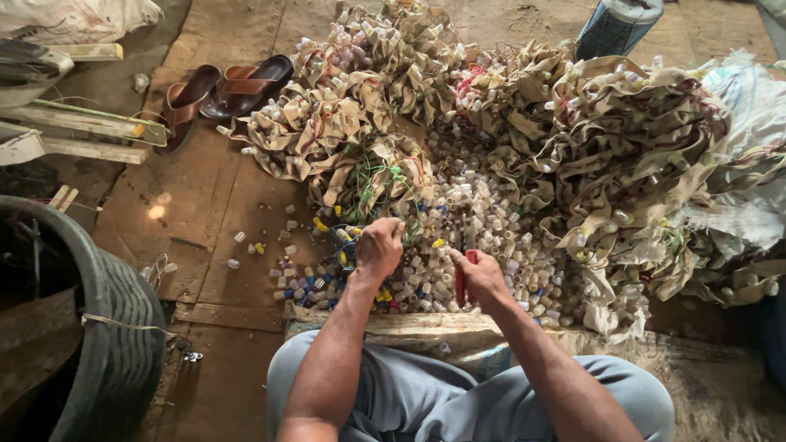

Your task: The person sits on the floor and uses a knife to cut yellow plastic caps off of small wires. The person picks up each wire, cuts the cap, and drops the pieces onto a pile on the floor.

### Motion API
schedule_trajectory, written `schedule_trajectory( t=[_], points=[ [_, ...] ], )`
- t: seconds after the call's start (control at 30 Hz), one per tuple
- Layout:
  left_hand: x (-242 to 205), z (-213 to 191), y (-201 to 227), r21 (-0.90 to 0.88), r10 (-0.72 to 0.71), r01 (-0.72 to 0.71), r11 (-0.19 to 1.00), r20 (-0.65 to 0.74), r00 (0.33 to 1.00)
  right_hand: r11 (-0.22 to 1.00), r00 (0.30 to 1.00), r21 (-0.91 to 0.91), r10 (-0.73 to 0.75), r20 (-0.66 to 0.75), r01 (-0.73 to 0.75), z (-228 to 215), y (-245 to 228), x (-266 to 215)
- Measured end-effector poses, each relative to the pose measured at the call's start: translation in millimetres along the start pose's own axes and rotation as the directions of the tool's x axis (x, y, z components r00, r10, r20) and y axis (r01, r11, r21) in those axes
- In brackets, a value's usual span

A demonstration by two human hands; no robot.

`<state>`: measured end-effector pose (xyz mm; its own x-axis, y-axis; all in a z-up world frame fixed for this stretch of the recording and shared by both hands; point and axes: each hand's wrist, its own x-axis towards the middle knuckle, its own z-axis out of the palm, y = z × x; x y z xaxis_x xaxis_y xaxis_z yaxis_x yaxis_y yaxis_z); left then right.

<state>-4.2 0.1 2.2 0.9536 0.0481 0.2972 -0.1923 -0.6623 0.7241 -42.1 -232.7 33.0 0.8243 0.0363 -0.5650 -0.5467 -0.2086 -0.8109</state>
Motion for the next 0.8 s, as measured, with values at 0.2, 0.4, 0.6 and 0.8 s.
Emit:
schedule_trajectory(
  t=[0.2,0.4,0.6,0.8],
  points=[
    [8.8,-22.5,12.5,-0.274,-0.429,0.506,0.818,0.295,0.854,0.965,0.987,-0.207,-0.161,0.02,0.162,-4.0,13.6,3.7],
    [11.9,-53.4,-2.6,-0.384,-0.328,0.223,0.896,-0.232,0.916,0.971,0.985,-0.219,-0.059,0.161,0.094,-1.8,34.7,20.9],
    [0.0,-65.4,-3.9,0.027,-0.019,0.028,0.999,-0.31,0.951,0.833,0.977,-0.553,0.128,0.17,-0.013,-10.3,41.9,23.7],
    [-14.0,-59.6,21.6,0.354,-0.022,-0.141,0.924,0.418,0.908,0.471,0.999,-0.881,-0.024,0.033,0.04,-8.6,29.8,19.4]
  ],
)
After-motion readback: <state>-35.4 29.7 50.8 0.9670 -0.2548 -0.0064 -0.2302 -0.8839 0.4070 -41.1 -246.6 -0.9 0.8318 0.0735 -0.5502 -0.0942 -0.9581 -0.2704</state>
